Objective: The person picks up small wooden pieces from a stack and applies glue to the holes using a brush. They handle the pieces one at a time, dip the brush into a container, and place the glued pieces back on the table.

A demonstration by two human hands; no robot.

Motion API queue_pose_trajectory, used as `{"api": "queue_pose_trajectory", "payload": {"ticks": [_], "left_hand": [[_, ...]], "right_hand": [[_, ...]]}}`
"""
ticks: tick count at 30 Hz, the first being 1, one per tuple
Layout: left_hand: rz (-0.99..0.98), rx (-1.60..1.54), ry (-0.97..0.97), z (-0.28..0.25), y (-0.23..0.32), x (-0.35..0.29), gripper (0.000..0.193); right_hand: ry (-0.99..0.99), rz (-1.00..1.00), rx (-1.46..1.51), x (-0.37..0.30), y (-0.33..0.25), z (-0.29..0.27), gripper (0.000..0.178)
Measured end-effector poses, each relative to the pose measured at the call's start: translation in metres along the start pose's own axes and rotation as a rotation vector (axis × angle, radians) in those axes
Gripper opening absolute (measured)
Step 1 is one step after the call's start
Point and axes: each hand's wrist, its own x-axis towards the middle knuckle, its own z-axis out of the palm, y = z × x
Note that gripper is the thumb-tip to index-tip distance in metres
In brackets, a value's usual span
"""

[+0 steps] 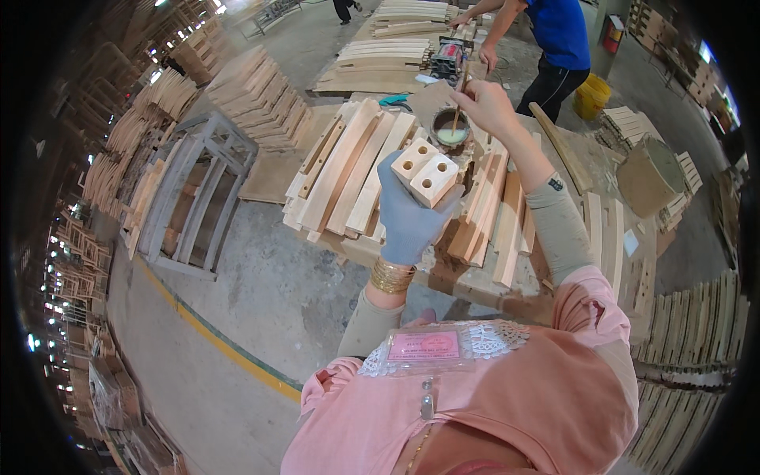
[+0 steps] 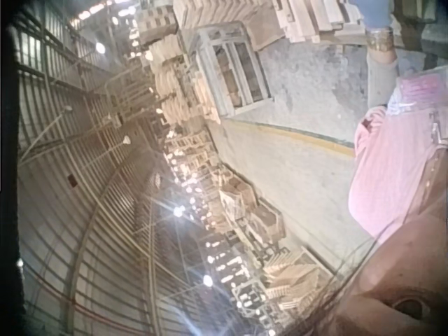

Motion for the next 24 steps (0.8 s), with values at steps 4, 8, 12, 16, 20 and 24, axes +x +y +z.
{"api": "queue_pose_trajectory", "payload": {"ticks": [4,8,12,16,20,24], "left_hand": [[0.026,0.018,0.009,-0.003,-0.001,-0.001,0.075],[0.064,0.066,0.002,0.001,-0.001,-0.002,0.073],[0.047,0.004,0.021,0.002,-0.002,-0.003,0.070],[0.017,-0.033,0.017,0.008,0.002,-0.002,0.071],[-0.034,-0.058,-0.014,0.010,0.005,-0.006,0.075],[-0.015,-0.061,-0.014,0.010,-0.001,-0.006,0.075]], "right_hand": [[-0.047,0.038,-0.035,-0.006,0.007,0.017,0.031],[-0.006,0.030,-0.058,-0.004,0.022,0.028,0.032],[0.025,0.016,-0.068,-0.005,0.018,0.029,0.031],[0.057,0.015,-0.038,-0.006,0.018,0.025,0.031],[0.067,0.013,-0.032,-0.007,0.017,0.024,0.032],[0.078,0.026,-0.042,-0.006,0.018,0.018,0.033]]}}
